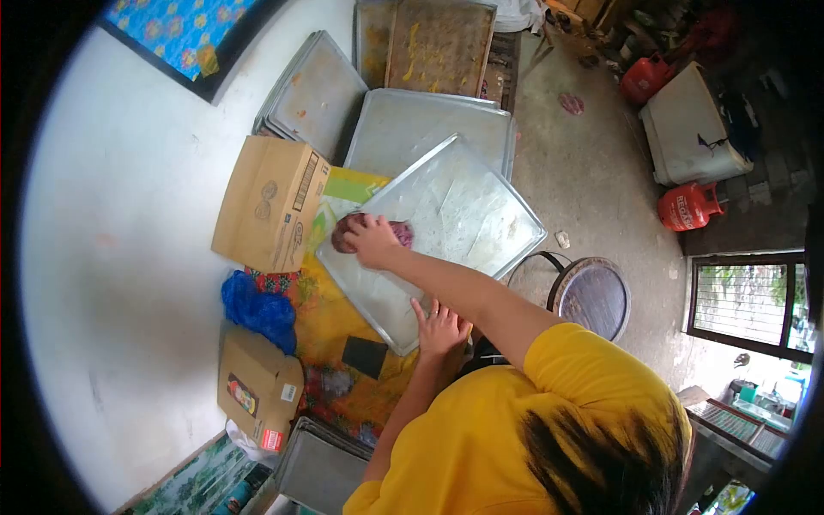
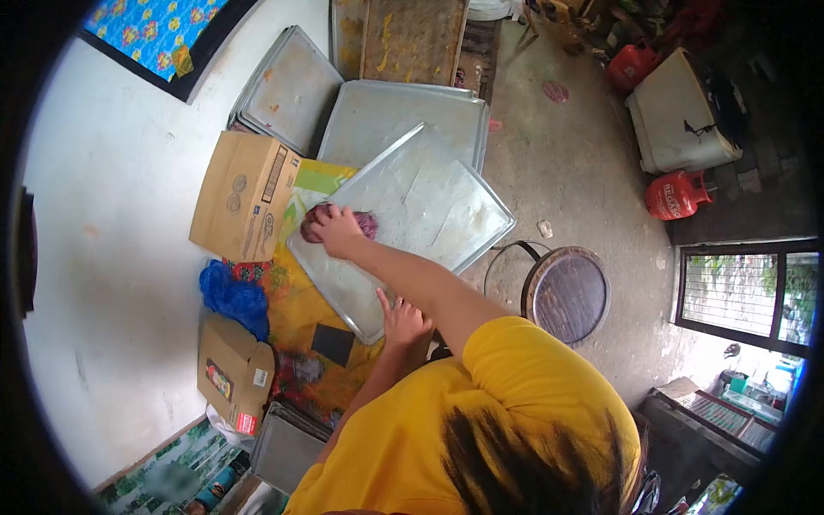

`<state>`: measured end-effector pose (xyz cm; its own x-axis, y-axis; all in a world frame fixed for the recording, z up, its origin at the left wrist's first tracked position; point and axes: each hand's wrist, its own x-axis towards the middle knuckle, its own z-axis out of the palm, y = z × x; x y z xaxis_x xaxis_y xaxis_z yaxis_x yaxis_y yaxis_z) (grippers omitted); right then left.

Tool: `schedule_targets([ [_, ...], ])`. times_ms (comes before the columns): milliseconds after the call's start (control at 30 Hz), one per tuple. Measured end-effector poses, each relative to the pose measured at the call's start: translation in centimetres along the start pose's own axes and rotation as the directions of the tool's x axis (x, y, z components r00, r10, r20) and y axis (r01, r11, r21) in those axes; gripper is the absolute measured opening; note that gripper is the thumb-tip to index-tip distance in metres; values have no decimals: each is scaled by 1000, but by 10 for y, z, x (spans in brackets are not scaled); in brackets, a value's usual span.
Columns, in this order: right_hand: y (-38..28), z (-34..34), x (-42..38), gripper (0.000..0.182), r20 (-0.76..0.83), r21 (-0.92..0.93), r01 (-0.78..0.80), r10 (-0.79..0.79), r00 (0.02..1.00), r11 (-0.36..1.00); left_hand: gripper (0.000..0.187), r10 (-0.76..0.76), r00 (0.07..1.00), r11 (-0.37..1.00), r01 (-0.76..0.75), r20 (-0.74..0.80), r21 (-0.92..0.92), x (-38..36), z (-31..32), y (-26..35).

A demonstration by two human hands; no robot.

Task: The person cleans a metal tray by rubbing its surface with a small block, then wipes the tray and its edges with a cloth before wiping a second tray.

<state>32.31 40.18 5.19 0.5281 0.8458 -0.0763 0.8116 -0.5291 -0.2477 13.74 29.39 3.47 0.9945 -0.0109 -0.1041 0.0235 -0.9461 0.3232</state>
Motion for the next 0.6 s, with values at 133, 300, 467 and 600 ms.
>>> schedule_targets([
  [133, -39, 10, 15, 46, 60, 13, 190, -191, 980, 982, 57, -69, 991, 968, 40, -111, -246, 0, 5, -1],
  [300, -50, 2, -3, 44, 254, 18, 329, -323, 912, 944, 55, -22, 990, 980, -6, -139, -200, -5, 10, 1],
  [467, -33, 10, -50, 44, 185, -24, 339, -329, 926, 941, 40, 121, 936, 917, -233, -331, -323, -5, -22, -14],
  [600, -28, 9, -63, 48, 178, 22, 331, -330, 927, 943, 29, -100, 995, 689, 54, -21, -723, -18, -78, -49],
])
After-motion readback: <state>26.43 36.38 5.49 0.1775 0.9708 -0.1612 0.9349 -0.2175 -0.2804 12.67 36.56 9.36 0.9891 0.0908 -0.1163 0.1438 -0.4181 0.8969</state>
